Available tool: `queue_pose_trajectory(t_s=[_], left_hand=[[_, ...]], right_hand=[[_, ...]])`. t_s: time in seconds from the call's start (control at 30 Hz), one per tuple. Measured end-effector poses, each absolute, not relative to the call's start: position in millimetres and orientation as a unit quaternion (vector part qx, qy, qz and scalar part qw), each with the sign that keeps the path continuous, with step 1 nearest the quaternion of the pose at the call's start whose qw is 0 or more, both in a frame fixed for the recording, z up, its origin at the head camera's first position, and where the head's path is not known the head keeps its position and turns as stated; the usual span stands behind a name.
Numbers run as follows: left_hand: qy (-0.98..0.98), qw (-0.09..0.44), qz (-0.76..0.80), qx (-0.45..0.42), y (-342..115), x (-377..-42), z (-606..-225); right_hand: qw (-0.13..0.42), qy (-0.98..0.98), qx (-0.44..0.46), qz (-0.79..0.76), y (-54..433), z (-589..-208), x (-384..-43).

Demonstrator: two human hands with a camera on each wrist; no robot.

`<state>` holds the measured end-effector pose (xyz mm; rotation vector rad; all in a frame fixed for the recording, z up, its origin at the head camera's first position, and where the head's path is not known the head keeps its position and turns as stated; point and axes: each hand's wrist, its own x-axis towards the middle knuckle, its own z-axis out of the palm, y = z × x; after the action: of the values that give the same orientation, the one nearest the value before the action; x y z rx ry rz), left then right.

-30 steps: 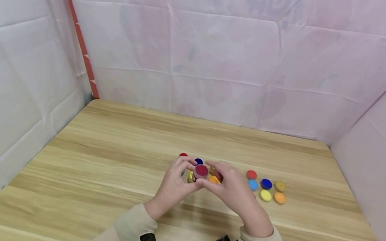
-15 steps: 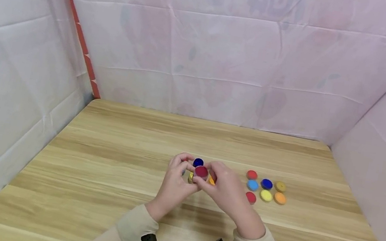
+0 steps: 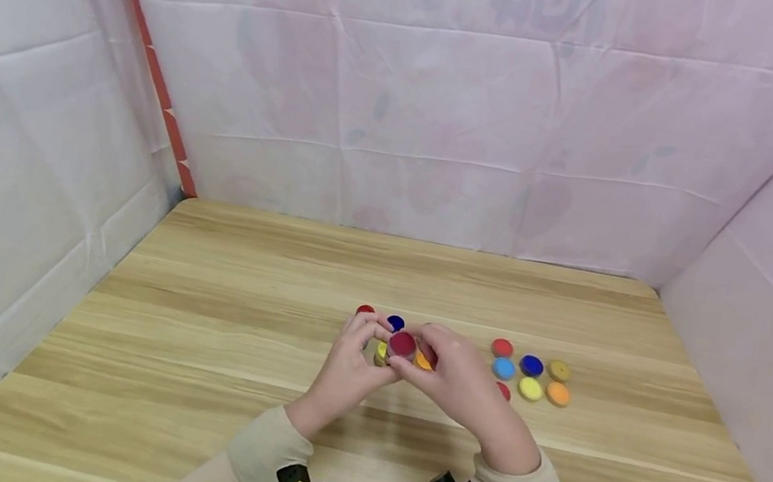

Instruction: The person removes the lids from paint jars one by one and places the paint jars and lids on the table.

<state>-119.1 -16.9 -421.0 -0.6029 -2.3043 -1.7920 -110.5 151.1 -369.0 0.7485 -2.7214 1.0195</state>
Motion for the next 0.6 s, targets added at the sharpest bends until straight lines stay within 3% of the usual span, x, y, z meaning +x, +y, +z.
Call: queue_pose_trajectory(t_s=[0.23, 0.6], left_hand=[[-0.776, 0.063, -0.601, -0.180, -15.2, -118.6, -420.9], [-0.803, 0.110, -0.549, -0.204, -14.9, -120.1, -426.8]], right_hand=[[0.086, -0.922, 0.215, 0.309, 150.3, -367.8, -108.5], [0.105, -0.926, 0.210, 0.297, 147.9, -367.2, -106.7]])
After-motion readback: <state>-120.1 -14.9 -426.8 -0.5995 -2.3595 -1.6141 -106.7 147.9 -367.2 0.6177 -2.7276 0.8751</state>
